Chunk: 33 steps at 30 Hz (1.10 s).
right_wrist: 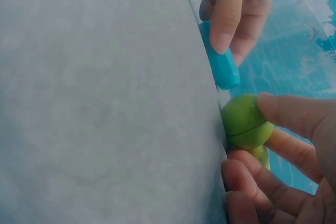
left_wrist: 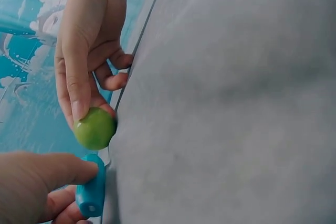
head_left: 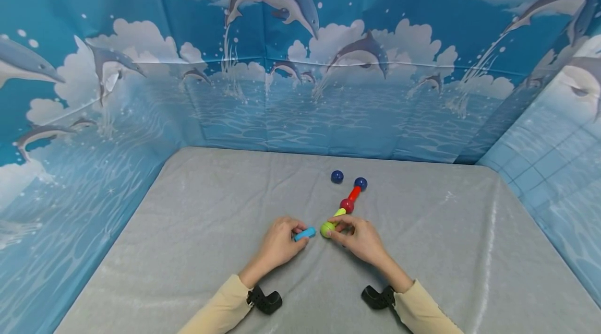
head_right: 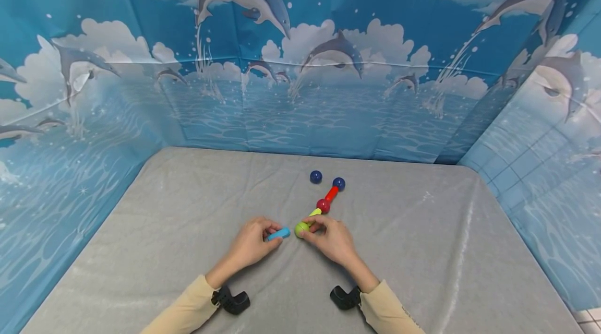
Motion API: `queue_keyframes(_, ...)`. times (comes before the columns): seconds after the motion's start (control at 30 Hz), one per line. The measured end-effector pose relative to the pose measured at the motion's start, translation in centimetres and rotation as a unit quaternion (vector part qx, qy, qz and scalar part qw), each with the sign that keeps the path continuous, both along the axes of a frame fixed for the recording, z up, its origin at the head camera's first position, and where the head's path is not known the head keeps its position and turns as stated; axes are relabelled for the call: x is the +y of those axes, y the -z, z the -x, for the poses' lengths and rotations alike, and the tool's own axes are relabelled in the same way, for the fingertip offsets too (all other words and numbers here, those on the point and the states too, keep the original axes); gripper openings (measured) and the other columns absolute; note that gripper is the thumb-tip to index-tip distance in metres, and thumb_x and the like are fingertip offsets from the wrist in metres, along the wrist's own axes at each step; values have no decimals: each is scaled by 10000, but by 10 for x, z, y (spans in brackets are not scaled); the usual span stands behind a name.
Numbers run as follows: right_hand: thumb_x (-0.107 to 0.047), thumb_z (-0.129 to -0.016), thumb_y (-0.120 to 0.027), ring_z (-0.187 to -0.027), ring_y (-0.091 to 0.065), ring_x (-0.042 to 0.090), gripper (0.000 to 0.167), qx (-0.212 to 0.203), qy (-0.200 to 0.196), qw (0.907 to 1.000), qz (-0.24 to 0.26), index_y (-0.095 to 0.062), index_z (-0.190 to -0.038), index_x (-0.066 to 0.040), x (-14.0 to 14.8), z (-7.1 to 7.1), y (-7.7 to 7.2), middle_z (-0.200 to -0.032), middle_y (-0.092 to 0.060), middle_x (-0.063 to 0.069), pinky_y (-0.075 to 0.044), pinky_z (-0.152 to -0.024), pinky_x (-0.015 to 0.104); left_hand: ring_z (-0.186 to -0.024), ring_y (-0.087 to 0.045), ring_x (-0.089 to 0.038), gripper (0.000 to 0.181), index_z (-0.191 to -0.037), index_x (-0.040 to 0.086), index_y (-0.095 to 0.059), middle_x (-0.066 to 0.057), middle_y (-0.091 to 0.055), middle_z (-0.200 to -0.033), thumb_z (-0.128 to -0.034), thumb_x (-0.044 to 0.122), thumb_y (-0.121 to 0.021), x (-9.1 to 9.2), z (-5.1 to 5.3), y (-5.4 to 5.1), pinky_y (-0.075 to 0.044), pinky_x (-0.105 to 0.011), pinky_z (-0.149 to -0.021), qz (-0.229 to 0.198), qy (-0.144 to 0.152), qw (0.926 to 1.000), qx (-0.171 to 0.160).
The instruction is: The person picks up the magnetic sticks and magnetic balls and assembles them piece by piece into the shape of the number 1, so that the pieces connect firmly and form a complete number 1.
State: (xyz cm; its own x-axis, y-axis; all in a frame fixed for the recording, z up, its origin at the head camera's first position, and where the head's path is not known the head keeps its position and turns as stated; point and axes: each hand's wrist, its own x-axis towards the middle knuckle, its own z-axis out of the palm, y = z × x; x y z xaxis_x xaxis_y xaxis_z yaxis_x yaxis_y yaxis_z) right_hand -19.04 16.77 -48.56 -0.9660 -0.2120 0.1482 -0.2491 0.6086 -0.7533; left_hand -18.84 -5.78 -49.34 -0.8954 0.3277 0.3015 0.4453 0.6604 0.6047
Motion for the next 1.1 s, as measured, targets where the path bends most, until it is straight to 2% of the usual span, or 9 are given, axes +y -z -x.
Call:
queue_keyframes(0.3, -235, -798, -781, -500, -517, 98, 244, -3, 8, 10000, 85, -722, -1024, -164, 0, 0, 1, -775, -638, -63, -425, -455, 265, -714, -497, -83, 142, -922, 127, -726, 68, -573, -766, -795, 187, -745, 7, -4, 4, -414, -245, -659, -87, -108, 9999, 70)
queue_keyframes(0.63, -246, -797, -782, -490, -517, 87, 246, 106, 0, 9999, 75, -724, -1022, -167, -1, 0, 2, -770, -641, -69, -426, -450, 266, -693, -470, -67, 111, -908, 133, -723, 69, -560, -752, -808, 179, -737, 11, -9, 6, -399, -241, -630, -93, -127, 9999, -23)
queue_keyframes(1.1, -242, -796, -784, -483, -507, 83, 241, 178, -21, 9998, 63, -725, -1013, -157, -1, 0, 1, -765, -640, -64, -421, -444, 263, -683, -460, -56, 129, -923, 153, -729, 94, -550, -750, -799, 183, -743, 14, -12, 9, -391, -229, -602, -141, -190, 9996, -155)
